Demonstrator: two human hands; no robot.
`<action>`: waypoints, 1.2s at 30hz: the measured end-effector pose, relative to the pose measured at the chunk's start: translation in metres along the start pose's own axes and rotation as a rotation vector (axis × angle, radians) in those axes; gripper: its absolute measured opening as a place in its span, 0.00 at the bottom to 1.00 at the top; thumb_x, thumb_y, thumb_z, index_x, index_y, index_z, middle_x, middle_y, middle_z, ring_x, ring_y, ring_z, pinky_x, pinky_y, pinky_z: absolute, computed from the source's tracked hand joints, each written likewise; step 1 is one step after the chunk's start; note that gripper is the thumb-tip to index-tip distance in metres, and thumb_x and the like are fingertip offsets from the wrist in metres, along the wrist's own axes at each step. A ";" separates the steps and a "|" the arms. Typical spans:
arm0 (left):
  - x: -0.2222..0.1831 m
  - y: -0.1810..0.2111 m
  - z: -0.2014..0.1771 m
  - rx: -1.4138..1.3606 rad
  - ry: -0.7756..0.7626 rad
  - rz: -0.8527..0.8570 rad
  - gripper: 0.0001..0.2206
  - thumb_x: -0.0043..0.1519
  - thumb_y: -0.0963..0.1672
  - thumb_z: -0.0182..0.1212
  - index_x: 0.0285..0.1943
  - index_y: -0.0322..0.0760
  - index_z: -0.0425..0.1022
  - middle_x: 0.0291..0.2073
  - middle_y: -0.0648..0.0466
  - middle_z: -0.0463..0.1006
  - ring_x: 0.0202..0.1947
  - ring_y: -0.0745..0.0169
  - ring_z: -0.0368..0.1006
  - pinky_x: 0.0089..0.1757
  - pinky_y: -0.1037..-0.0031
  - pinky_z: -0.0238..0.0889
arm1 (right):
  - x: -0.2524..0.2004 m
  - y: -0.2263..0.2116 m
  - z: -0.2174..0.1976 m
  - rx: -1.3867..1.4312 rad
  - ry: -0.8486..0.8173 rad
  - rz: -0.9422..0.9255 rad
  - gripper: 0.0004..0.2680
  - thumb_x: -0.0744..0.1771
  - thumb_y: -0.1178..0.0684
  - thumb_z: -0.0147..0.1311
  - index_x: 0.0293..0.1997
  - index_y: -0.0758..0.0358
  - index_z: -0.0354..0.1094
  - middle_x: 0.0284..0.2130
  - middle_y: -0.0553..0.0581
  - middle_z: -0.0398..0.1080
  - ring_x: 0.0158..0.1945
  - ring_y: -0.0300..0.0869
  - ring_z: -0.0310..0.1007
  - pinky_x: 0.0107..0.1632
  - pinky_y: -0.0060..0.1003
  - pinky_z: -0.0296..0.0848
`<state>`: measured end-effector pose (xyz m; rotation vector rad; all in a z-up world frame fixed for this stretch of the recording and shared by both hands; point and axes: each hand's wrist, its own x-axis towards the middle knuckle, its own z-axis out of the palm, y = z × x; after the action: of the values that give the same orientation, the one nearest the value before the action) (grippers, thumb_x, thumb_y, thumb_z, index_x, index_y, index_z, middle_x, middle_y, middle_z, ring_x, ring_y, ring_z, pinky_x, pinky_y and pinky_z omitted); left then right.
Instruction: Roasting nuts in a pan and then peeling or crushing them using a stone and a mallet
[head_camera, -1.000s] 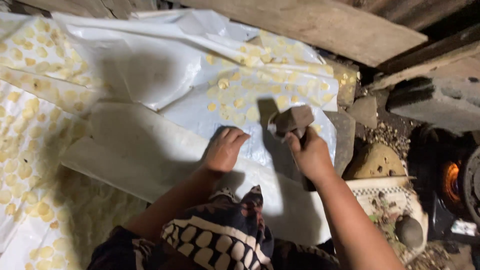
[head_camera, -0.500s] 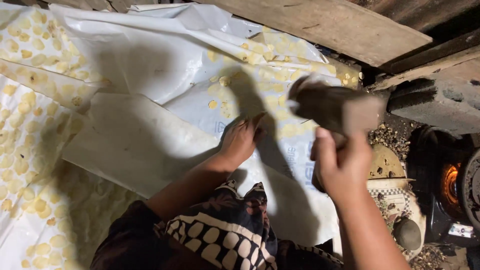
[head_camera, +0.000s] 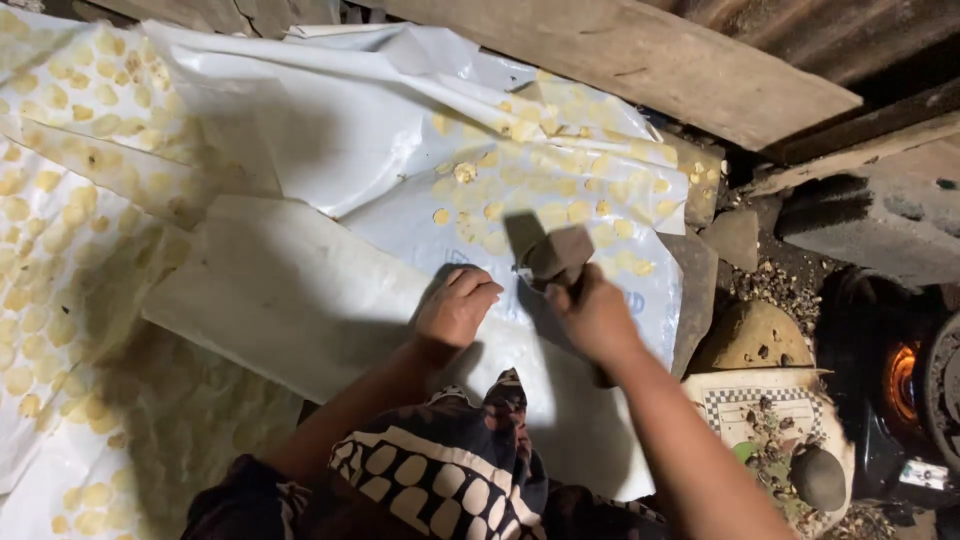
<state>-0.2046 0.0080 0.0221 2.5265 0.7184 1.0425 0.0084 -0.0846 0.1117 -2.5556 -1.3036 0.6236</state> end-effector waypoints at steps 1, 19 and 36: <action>-0.002 0.003 -0.006 0.004 -0.016 -0.033 0.04 0.63 0.46 0.64 0.43 0.47 0.78 0.41 0.59 0.73 0.42 0.56 0.72 0.41 0.70 0.71 | 0.007 0.000 -0.012 -0.016 -0.070 0.033 0.18 0.66 0.36 0.54 0.48 0.61 0.65 0.34 0.72 0.76 0.46 0.68 0.78 0.47 0.62 0.77; 0.050 0.018 -0.019 -0.058 -0.225 -0.174 0.20 0.61 0.33 0.58 0.63 0.21 0.61 0.34 0.29 0.75 0.32 0.28 0.77 0.26 0.47 0.73 | -0.064 -0.057 -0.095 0.200 0.397 -0.121 0.17 0.66 0.42 0.66 0.34 0.68 0.65 0.21 0.74 0.71 0.34 0.72 0.76 0.33 0.61 0.72; -0.005 -0.017 -0.003 0.394 0.040 -0.249 0.20 0.64 0.47 0.59 0.65 0.47 0.69 0.49 0.55 0.74 0.51 0.55 0.72 0.46 0.64 0.70 | -0.022 -0.072 -0.029 0.043 -0.028 -0.091 0.17 0.66 0.39 0.55 0.48 0.65 0.64 0.34 0.76 0.75 0.44 0.70 0.77 0.44 0.64 0.76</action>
<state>-0.2156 0.0194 0.0140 2.6404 1.3261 0.9403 -0.0415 -0.0593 0.1700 -2.4465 -1.3916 0.6648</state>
